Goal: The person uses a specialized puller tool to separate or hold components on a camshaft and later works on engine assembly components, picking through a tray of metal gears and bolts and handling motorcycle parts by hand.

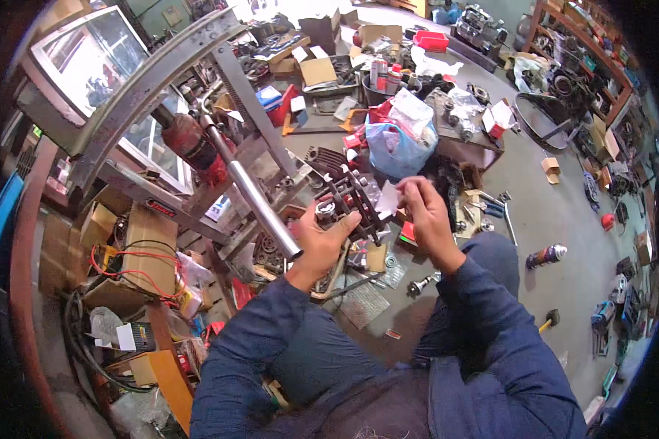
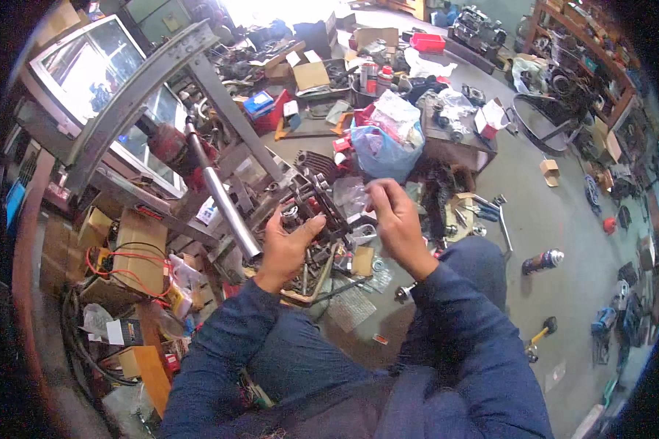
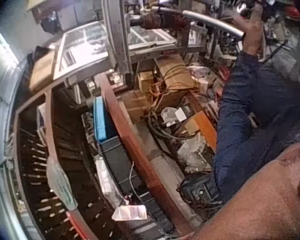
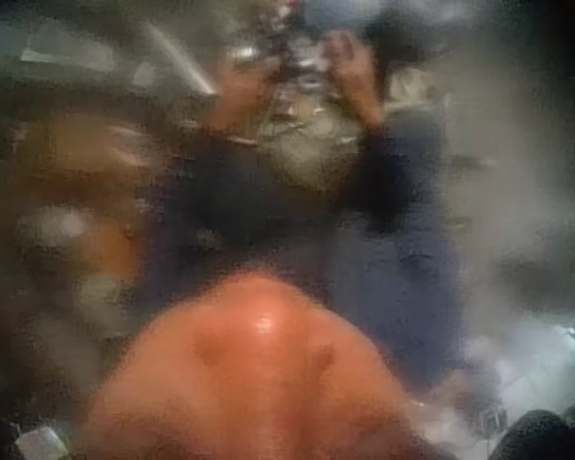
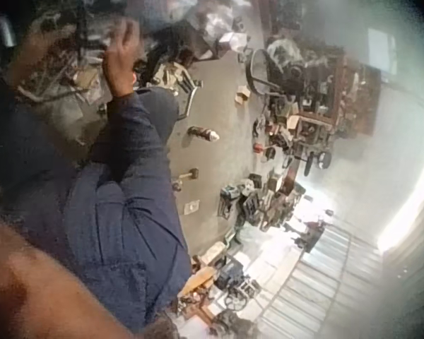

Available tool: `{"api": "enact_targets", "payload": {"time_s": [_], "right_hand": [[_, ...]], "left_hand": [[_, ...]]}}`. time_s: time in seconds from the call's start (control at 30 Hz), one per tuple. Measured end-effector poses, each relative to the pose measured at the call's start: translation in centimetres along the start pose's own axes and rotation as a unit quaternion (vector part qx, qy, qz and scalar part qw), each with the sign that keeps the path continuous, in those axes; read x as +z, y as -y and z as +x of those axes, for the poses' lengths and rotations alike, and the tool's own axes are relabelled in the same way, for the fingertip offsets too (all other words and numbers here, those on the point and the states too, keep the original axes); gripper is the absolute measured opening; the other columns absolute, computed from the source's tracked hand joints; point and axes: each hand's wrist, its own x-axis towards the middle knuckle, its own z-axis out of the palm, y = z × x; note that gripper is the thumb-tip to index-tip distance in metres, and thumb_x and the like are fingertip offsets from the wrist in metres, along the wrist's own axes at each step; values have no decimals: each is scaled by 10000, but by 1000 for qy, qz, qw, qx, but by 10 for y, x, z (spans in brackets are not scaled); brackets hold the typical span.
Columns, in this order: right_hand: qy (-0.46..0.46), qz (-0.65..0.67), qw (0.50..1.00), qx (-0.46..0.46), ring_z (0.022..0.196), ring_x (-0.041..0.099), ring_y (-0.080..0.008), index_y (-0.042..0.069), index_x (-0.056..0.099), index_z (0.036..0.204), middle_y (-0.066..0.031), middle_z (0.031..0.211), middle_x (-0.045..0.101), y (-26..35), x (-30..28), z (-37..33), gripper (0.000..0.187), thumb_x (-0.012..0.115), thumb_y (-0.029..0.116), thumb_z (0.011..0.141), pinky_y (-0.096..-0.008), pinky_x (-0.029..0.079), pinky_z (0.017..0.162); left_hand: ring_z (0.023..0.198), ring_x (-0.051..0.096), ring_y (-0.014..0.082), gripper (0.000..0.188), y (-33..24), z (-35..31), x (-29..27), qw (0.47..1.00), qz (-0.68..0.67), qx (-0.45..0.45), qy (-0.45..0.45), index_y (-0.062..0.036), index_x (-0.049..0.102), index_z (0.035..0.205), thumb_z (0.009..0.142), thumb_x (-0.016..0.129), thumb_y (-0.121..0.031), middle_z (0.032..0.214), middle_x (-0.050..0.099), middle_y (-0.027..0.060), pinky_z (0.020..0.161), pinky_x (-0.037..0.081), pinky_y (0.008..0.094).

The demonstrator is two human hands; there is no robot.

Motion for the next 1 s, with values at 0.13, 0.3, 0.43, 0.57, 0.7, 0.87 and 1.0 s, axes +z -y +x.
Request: {"api": "enact_targets", "payload": {"time_s": [0.13, 0.3, 0.43, 0.57, 0.7, 0.87, 1.0], "right_hand": [[84, -127, 988, -19, 717, 531, -76, 15, 601, 968, -16, 764, 592, 24, -1, 9, 264, 510, 257, 1022, -255, 448, 651], [109, -86, 980, -143, 786, 534, -84, 18, 593, 910, -52, 868, 581, 21, 1, 3, 170, 595, 176, 973, -264, 464, 718], [86, 41, 995, -7, 858, 556, -116, 7, 582, 958, -45, 915, 582, 43, 3, -8, 60, 616, 45, 925, -276, 475, 775], [143, -93, 969, -182, 899, 561, -110, 5, 601, 995, -43, 923, 581, 23, -7, 1, 79, 604, 32, 920, -252, 464, 803], [63, 37, 995, -72, 934, 532, -90, 24, 593, 1068, -27, 1021, 552, 40, -4, -1, 125, 560, 102, 976, -243, 428, 831], [100, -124, 986, -52, 810, 565, -75, -9, 625, 960, -33, 834, 649, 23, -10, 4, 133, 634, 124, 949, -249, 473, 741], [77, -2, 990, -118, 860, 555, -80, 27, 601, 952, -10, 929, 599, 27, -2, -1, 38, 628, 45, 933, -245, 467, 800]], "left_hand": [[896, 651, 117, 379, -3, -6, 9, 996, -34, -55, 66, 32, 543, 1181, 855, 722, -37, 1042, 685, 80, 825, 546, 289], [885, 658, 123, 360, 1, -10, 15, 991, -49, -79, 92, 12, 559, 1188, 860, 703, -26, 1042, 678, 68, 812, 554, 285], [890, 658, 121, 364, -8, -9, 13, 993, -21, -65, 99, 20, 548, 1189, 865, 703, -36, 1036, 684, 73, 815, 550, 286], [889, 661, 121, 362, -8, -10, 13, 991, -20, -69, 110, 23, 539, 1179, 868, 709, -51, 1025, 690, 86, 814, 547, 281], [892, 665, 125, 358, -8, -11, 12, 990, -7, -63, 127, 20, 540, 1172, 867, 711, -55, 1021, 690, 84, 815, 546, 281], [915, 649, 111, 351, -14, -15, 19, 986, -27, -87, 142, 8, 578, 1178, 858, 712, -46, 1046, 682, 59, 843, 528, 279], [901, 657, 116, 373, -11, -14, 15, 986, -24, -75, 145, 13, 558, 1186, 861, 722, -71, 1036, 685, 65, 823, 539, 278]]}}
